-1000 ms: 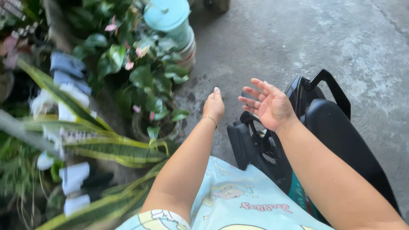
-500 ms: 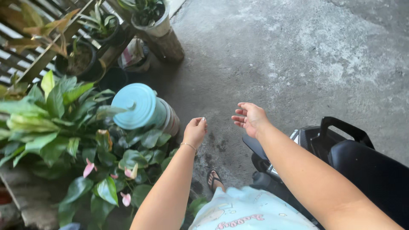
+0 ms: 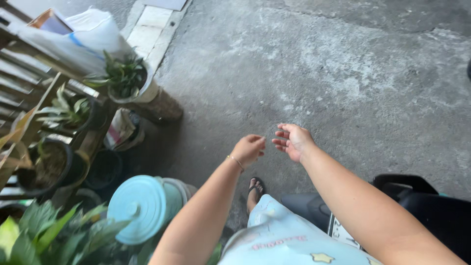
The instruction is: The person moves a green plastic chair and a wooden stool to clear space in a cluttered area. They then pick up a small metal bowl containing screws and walk to a plant stand, where they place the bowl inside a plastic bag. Finally, they retrieve a glass ashtray from the stand and return to the cleared area.
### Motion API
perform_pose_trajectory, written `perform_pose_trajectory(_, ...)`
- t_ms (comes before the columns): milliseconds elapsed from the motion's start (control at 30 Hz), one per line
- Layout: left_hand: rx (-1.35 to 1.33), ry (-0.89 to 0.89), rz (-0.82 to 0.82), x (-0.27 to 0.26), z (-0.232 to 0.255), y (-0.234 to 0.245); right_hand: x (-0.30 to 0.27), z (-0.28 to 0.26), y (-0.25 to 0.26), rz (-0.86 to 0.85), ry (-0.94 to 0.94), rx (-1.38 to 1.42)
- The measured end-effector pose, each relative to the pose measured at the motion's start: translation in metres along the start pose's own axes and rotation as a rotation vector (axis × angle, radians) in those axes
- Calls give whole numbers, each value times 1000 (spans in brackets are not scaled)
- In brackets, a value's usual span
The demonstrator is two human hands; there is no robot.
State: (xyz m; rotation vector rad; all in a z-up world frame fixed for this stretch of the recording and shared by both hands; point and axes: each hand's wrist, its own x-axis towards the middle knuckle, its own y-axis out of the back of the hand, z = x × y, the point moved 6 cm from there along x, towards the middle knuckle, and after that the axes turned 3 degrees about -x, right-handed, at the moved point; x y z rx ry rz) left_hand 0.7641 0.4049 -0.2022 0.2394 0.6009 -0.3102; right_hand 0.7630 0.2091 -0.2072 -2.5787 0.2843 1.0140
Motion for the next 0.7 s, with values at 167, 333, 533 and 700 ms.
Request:
perform_pose_trajectory(167, 281, -159, 45, 104, 76, 15, 68, -75, 1, -31, 35, 55)
perform_pose_trajectory(333, 292, -196, -78, 181, 124, -50, 106, -137, 46, 42, 72, 128)
perform_pose_trajectory(533, 494, -180, -262, 271, 179, -153, 130, -177, 136, 260, 65, 288)
perform_pose_trajectory(700, 428, -409, -417, 363, 276, -239, 162, -228, 218, 414, 154, 476)
